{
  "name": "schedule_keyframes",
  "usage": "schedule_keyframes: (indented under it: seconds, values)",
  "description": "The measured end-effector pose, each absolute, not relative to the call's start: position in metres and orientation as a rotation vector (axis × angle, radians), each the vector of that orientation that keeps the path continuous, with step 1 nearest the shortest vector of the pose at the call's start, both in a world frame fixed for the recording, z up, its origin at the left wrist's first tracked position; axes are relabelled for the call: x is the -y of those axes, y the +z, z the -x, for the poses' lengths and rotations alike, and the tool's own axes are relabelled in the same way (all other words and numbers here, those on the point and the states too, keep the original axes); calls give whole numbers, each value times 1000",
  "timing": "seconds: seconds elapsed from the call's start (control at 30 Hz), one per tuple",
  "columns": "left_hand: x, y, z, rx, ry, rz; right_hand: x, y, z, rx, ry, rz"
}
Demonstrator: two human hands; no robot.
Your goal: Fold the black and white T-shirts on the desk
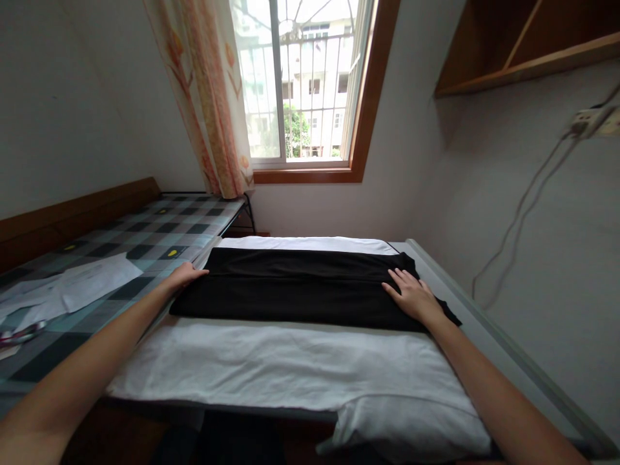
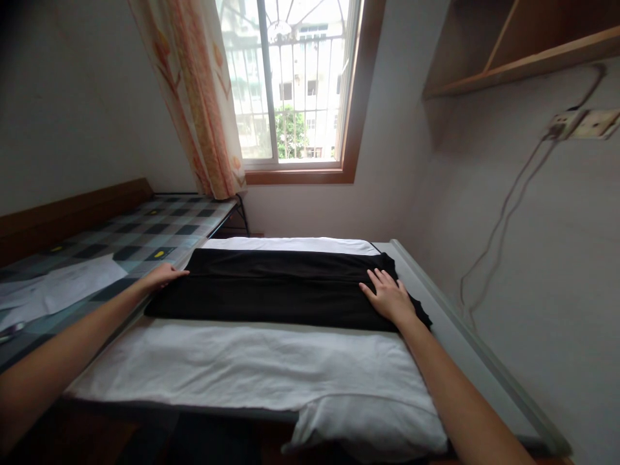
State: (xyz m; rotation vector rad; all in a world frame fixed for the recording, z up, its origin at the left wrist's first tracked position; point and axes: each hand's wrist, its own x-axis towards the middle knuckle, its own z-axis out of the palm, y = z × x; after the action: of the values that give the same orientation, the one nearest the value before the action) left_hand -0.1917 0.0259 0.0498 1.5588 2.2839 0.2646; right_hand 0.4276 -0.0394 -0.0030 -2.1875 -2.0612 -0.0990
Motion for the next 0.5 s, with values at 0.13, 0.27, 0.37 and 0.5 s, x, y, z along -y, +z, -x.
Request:
schedule_keyframes:
  seconds: [0.13, 0.27, 0.37, 0.5]
  values:
    - [-27, 50, 187, -2228, 340, -1526, 40, -3, -427, 2059, -102, 2195]
    - [-30, 48, 184, -2224, 308, -1630, 40, -2, -426, 2063, -108, 2189]
    - [-33, 50, 185, -2248, 223, -1694, 41, -2, -426, 2060, -104, 2195]
    - [-38, 68, 177, -2308, 128, -1822, 40, -3, -426, 2057, -105, 2196]
